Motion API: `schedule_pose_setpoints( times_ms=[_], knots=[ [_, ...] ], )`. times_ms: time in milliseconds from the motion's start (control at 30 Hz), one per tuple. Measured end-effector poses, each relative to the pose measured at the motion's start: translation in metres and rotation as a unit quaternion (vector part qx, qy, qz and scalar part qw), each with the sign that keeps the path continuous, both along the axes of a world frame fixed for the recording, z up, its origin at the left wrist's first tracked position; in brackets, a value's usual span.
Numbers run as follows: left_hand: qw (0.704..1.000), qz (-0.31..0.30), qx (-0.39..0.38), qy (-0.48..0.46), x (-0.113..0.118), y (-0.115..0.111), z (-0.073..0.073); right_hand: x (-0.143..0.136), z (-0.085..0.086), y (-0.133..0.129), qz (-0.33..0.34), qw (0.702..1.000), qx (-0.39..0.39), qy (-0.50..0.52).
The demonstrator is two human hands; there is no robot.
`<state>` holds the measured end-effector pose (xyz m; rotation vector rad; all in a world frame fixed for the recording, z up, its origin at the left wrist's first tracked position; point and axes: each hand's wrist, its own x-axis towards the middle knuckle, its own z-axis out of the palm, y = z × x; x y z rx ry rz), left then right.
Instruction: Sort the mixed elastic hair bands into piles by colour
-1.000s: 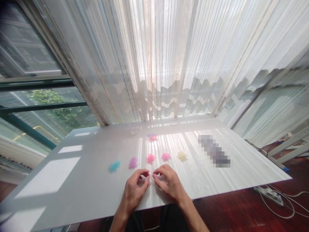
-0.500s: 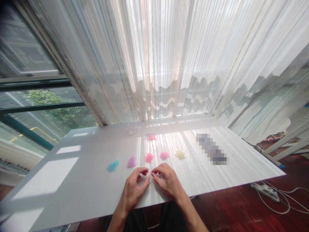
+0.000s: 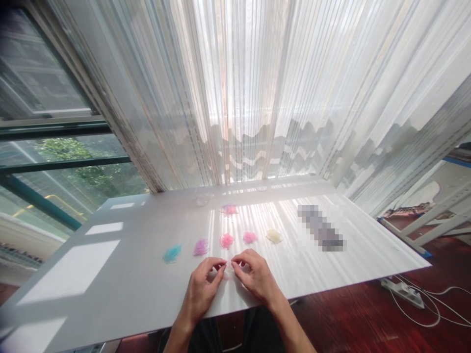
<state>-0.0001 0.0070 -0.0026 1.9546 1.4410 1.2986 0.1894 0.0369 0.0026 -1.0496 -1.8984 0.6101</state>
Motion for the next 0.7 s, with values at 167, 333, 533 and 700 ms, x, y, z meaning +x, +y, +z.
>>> schedule_pose_setpoints(
  times_ms=[167, 333, 533, 700],
  knots=[
    [1.000, 0.008, 0.002, -0.001, 0.001, 0.000, 0.003, 0.008, 0.006, 0.000, -0.048, 0.999, 0.016, 0.004],
    [1.000, 0.010, 0.002, 0.001, 0.001, 0.000, 0.002, 0.056, 0.016, 0.018, -0.175, 0.984, 0.033, 0.009],
    [1.000, 0.006, -0.006, -0.001, 0.001, 0.000, 0.003, 0.104, 0.008, 0.048, -0.260, 0.965, 0.040, -0.020],
    [1.000, 0.009, 0.001, 0.005, 0.002, 0.000, 0.006, 0.107, -0.005, 0.054, -0.257, 0.965, 0.036, -0.035]
  ],
)
